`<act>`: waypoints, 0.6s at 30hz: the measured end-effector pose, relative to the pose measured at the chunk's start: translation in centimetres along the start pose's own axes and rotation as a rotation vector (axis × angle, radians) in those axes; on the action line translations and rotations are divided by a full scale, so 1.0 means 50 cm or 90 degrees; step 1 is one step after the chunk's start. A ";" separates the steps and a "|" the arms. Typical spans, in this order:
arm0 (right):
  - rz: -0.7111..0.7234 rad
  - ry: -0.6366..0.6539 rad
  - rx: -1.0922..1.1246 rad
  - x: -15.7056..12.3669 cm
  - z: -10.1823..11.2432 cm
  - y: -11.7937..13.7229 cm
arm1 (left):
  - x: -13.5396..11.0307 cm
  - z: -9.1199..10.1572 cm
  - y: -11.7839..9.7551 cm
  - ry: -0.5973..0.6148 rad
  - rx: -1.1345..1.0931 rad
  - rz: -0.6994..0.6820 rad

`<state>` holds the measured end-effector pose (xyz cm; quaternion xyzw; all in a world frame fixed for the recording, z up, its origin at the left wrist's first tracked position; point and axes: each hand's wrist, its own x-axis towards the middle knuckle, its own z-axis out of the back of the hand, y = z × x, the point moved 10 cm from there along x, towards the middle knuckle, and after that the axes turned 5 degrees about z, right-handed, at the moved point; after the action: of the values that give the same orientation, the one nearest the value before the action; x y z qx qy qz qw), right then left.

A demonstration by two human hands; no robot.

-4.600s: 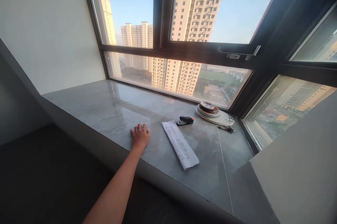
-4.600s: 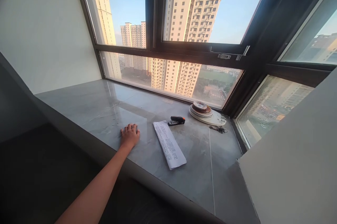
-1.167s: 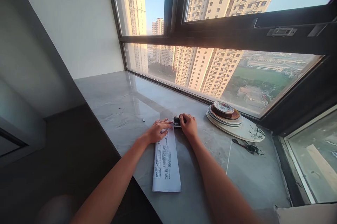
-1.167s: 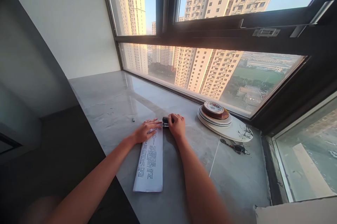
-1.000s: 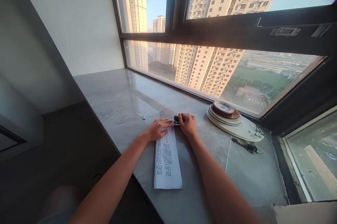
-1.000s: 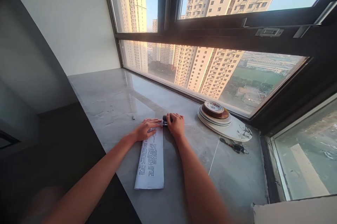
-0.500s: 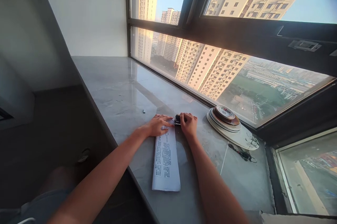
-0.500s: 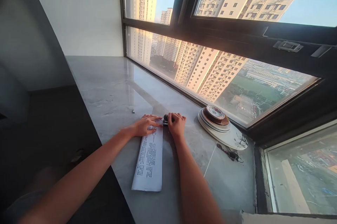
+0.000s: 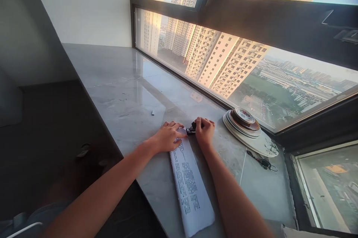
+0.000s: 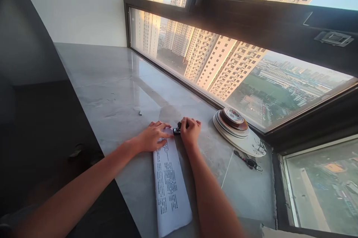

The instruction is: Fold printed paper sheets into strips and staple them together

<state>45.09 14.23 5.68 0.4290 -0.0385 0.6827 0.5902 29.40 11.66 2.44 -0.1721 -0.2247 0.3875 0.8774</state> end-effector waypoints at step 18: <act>0.083 0.112 0.078 -0.024 -0.052 0.124 | -0.123 0.027 -0.011 0.027 0.193 0.012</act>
<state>38.40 12.86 6.10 0.3991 0.0275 0.7558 0.5183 25.33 6.80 2.21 -0.0478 -0.1437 0.4214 0.8941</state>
